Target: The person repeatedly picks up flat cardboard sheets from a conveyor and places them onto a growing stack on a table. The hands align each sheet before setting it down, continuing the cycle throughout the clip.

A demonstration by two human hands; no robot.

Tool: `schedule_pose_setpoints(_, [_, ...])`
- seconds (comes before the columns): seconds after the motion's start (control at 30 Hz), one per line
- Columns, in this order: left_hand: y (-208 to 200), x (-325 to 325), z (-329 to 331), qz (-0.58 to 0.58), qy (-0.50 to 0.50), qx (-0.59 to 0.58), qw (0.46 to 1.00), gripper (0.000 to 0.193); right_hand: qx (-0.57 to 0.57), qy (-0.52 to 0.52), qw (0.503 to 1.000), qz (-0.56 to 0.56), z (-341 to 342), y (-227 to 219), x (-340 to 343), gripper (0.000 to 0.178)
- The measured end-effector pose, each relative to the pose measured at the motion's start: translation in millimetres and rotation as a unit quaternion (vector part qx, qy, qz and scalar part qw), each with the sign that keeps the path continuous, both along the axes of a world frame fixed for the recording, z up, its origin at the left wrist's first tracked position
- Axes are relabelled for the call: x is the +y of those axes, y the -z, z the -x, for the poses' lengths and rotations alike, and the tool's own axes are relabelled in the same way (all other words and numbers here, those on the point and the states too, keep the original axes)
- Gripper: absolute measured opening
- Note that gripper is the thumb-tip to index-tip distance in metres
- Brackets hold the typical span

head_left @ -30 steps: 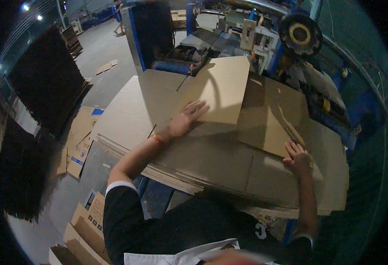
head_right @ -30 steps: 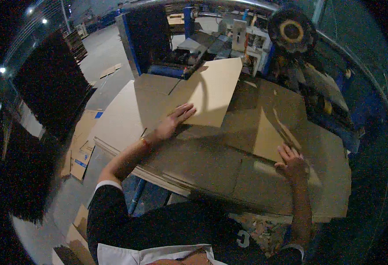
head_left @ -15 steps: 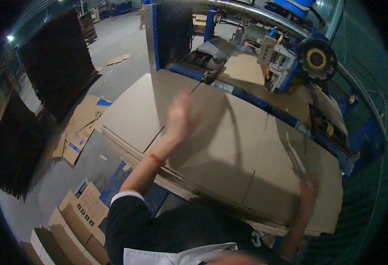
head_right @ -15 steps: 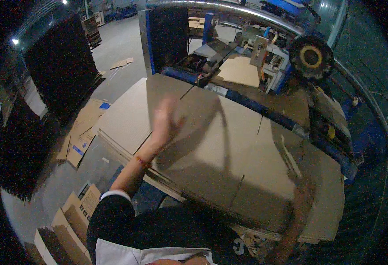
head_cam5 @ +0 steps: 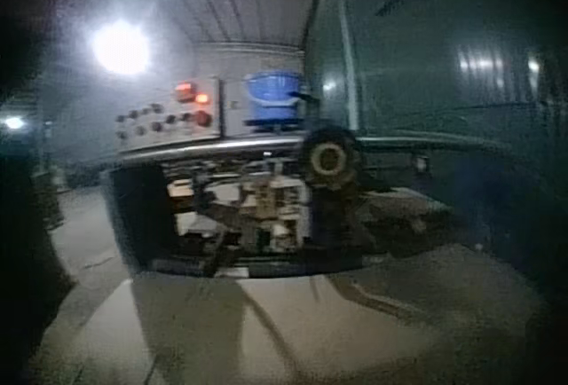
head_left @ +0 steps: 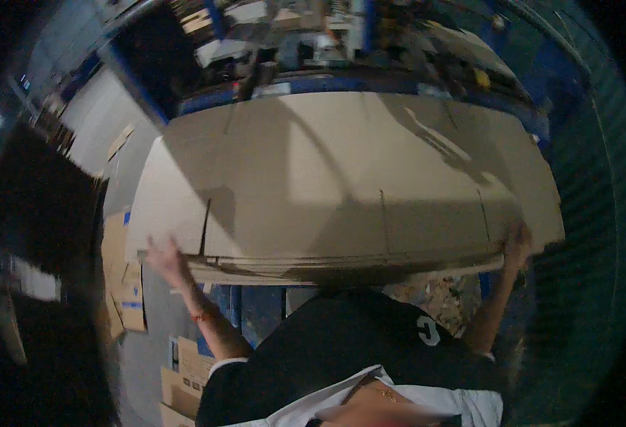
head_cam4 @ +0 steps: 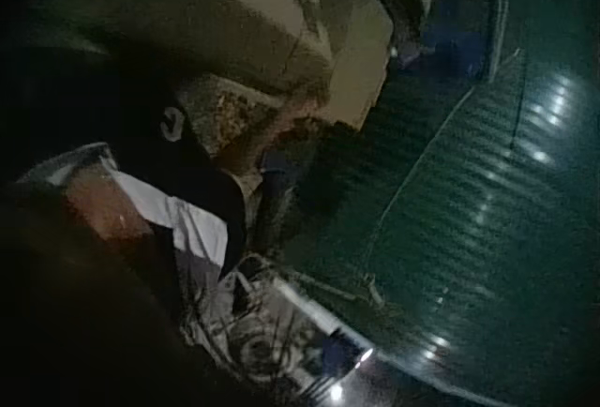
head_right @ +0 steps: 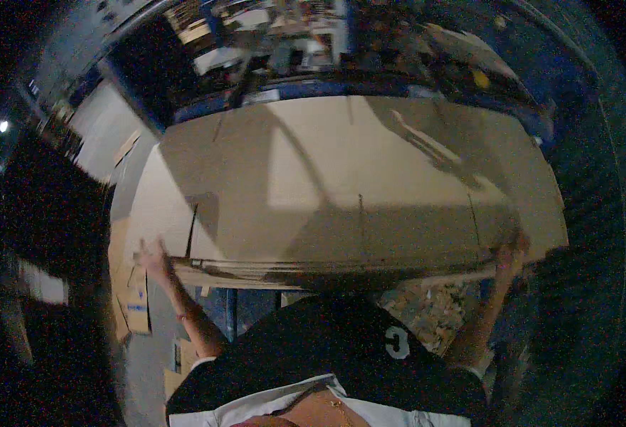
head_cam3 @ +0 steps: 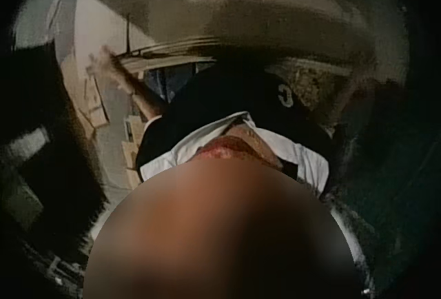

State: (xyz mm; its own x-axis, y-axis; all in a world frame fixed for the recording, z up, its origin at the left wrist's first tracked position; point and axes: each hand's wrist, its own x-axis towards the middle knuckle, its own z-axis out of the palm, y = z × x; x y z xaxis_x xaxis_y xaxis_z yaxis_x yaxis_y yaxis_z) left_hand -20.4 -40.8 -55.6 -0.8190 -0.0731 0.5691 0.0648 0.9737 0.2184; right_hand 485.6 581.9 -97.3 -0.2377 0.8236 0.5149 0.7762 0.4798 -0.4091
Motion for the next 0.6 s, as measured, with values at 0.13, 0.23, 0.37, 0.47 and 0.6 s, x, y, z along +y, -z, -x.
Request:
schedule_pose_setpoints(0.13, [-66.3,0.2,-9.5,-0.634,0.163,0.083,0.751,0.049,0.01,0.08,0.995,-0.066,23.9,-12.4,-6.2,0.04])
schedule_pose_setpoints(0.23, [-120.3,7.7,-6.6,-0.605,0.268,0.114,0.741,0.054,0.246,0.1,0.964,0.032,35.2,-32.0,-6.2,0.044])
schedule_pose_setpoints(0.37, [-133.6,6.9,33.0,-0.674,0.301,0.111,0.665,0.048,0.551,-0.005,0.832,0.064,32.3,-65.0,16.2,0.052])
schedule_pose_setpoints(0.47, [-105.9,-2.9,56.9,-0.452,0.324,0.087,0.827,0.034,0.637,-0.018,0.759,0.132,26.5,-106.2,30.2,0.053])
schedule_pose_setpoints(0.6, [-75.9,-9.5,34.4,-0.494,0.319,-0.071,0.806,0.029,0.581,-0.081,0.803,0.105,28.9,-175.4,-15.1,0.056])
